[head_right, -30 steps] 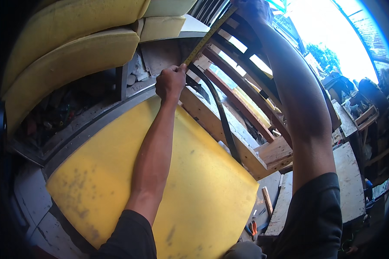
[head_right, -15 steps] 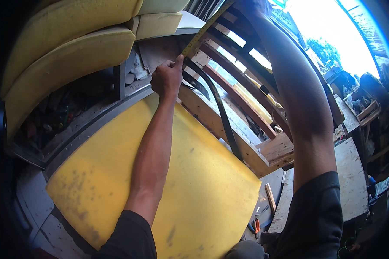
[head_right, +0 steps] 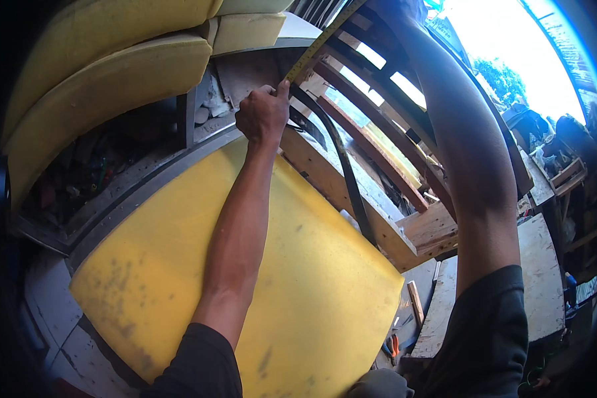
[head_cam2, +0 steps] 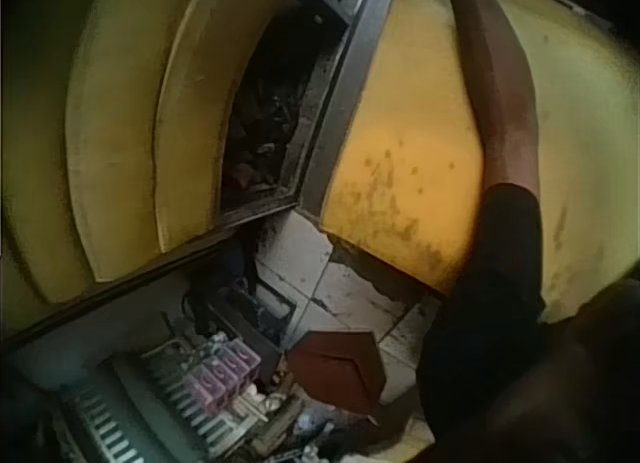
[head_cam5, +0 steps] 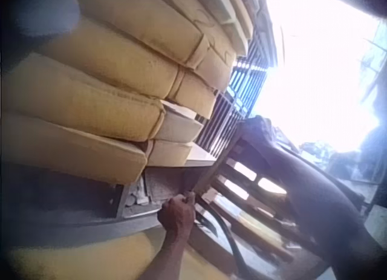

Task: The person repairs a wooden chair frame by hammering nails into the joints and using a crowbar to adjust the structure. They also measure the frame with a tape measure and attach a yellow foam cushion to the seat.

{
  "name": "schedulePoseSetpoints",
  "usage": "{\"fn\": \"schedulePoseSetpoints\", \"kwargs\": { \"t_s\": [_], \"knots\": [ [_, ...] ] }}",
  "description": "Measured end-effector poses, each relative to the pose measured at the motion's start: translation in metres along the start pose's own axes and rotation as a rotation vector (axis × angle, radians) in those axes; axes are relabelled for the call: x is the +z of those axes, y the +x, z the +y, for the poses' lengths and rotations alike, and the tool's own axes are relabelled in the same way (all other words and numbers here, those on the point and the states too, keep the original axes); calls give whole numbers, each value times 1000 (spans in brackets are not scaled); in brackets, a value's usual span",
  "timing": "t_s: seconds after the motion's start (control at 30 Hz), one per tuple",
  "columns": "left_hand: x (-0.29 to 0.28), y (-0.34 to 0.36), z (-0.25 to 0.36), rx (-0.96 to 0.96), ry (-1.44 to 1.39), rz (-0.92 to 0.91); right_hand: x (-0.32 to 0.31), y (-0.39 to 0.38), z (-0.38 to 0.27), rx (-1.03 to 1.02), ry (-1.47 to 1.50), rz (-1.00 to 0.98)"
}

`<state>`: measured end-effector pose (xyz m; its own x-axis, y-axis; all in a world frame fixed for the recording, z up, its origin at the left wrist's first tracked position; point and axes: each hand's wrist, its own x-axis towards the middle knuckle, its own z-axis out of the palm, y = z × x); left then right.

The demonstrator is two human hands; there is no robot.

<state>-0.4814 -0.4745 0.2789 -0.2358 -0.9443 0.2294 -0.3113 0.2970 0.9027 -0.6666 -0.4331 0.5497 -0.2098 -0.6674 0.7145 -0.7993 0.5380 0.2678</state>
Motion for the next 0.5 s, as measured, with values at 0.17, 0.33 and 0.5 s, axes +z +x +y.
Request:
{"fn": "schedulePoseSetpoints", "kwargs": {
  "t_s": [0.17,0.33,0.5],
  "knots": [
    [1,1,-1,14,14,10,-1,0,-1,-1,5,3],
    [4,3,-3,17,30,22,-1,0,-2,-4,6,4],
    [4,4,-3,27,52,10,-2,-1,-3,-5,10,0]
  ]
}}
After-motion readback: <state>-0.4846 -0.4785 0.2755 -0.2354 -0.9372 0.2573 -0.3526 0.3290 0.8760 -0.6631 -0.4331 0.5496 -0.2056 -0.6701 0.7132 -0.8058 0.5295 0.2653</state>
